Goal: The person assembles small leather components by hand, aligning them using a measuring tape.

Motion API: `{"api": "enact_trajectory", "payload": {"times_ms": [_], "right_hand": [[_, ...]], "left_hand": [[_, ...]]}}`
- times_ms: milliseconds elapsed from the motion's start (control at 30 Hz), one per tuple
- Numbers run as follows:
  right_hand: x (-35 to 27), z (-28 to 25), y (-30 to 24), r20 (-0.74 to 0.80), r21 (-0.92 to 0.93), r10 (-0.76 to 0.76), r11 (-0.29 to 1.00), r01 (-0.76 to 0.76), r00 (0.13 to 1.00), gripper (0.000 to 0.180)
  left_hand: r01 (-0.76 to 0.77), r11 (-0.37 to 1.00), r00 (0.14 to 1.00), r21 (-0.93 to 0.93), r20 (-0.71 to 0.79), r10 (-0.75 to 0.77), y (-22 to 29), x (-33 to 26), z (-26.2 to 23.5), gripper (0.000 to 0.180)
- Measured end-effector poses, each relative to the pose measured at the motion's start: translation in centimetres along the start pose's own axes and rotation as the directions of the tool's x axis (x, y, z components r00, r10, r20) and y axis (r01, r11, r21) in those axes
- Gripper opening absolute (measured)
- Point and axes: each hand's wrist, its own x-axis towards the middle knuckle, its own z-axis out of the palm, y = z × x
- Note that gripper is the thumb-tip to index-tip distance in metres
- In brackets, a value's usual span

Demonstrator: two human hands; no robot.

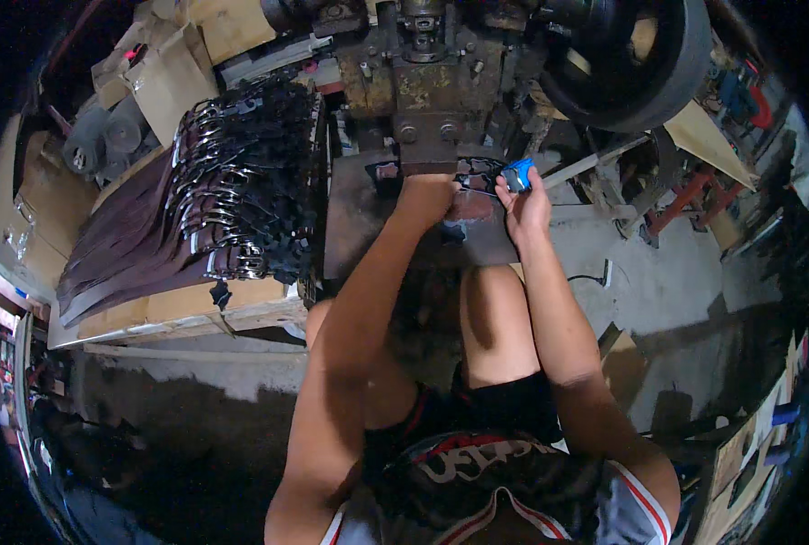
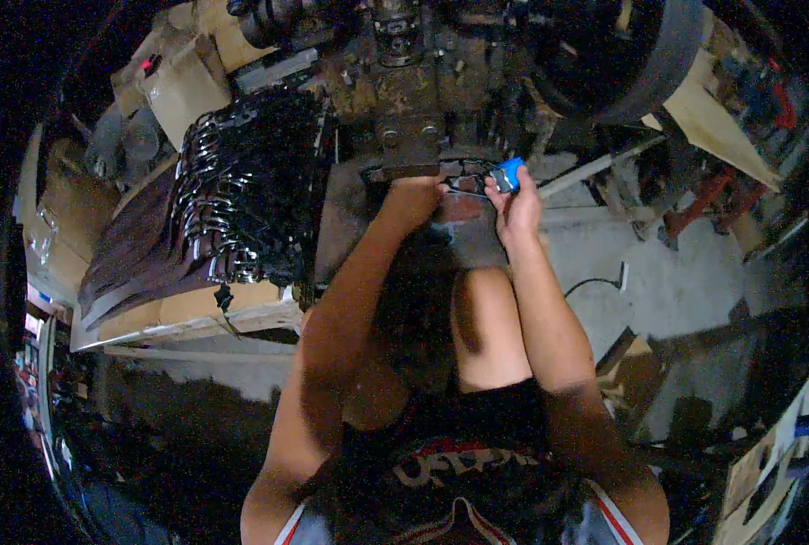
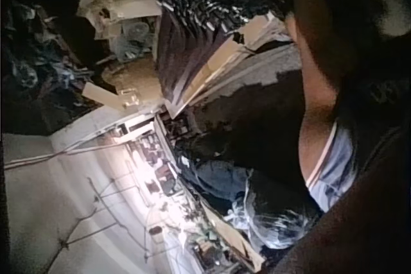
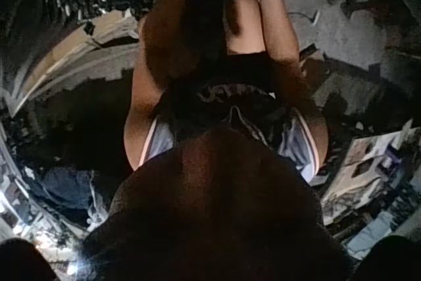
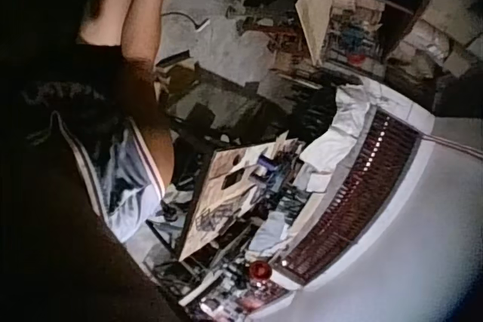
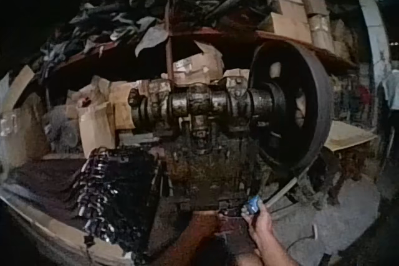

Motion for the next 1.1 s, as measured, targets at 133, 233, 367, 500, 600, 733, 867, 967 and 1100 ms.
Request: {"api": "enact_trajectory", "payload": {"times_ms": [133,233,367,500,600,733,867,967,1100], "right_hand": [[0.2,-0.5,-0.2,-0.021,0.010,-0.009,1.000,0.009,1.000,0.031],[0.4,-0.3,0.0,0.001,-0.003,0.012,1.000,-0.012,1.000,0.031],[0.1,-0.2,-0.3,-0.008,-0.034,-0.005,0.999,0.005,1.000,0.030],[-0.3,0.5,-0.2,-0.005,-0.030,-0.006,1.000,0.006,1.000,0.029],[-0.2,0.4,-0.2,-0.002,-0.037,0.005,0.999,-0.005,1.000,0.029],[0.1,-0.4,-0.4,-0.008,-0.015,-0.003,1.000,0.003,1.000,0.029],[-0.1,-0.1,-0.1,-0.030,-0.007,0.011,1.000,-0.011,1.000,0.028],[0.3,-0.4,-0.2,-0.011,-0.008,-0.003,1.000,0.002,1.000,0.029],[0.7,-0.6,-0.2,0.038,0.005,-0.022,1.000,0.022,0.999,0.028]], "left_hand": [[-0.042,0.995,0.999,0.090,-0.005,0.042,0.7,0.1,-0.2,0.022],[-0.061,0.995,0.993,-0.078,-0.110,0.052,0.3,-0.1,0.2,0.022],[0.035,0.992,0.998,-0.121,-0.047,-0.041,0.0,0.6,0.6,0.028],[0.084,0.996,0.995,-0.022,-0.053,-0.085,-1.1,0.9,1.9,0.036],[0.133,0.990,0.987,0.048,0.082,-0.137,-1.2,1.4,2.1,0.034],[0.127,0.988,0.992,0.091,0.001,-0.128,0.3,0.7,1.8,0.020],[-0.048,0.986,0.898,-0.157,-0.439,-0.026,2.4,-3.0,-0.7,0.009],[-0.171,0.981,0.873,-0.092,-0.476,0.107,4.6,-6.0,-2.4,0.004],[0.039,0.917,0.930,-0.398,-0.322,-0.179,5.9,-8.0,-5.1,0.011]]}}
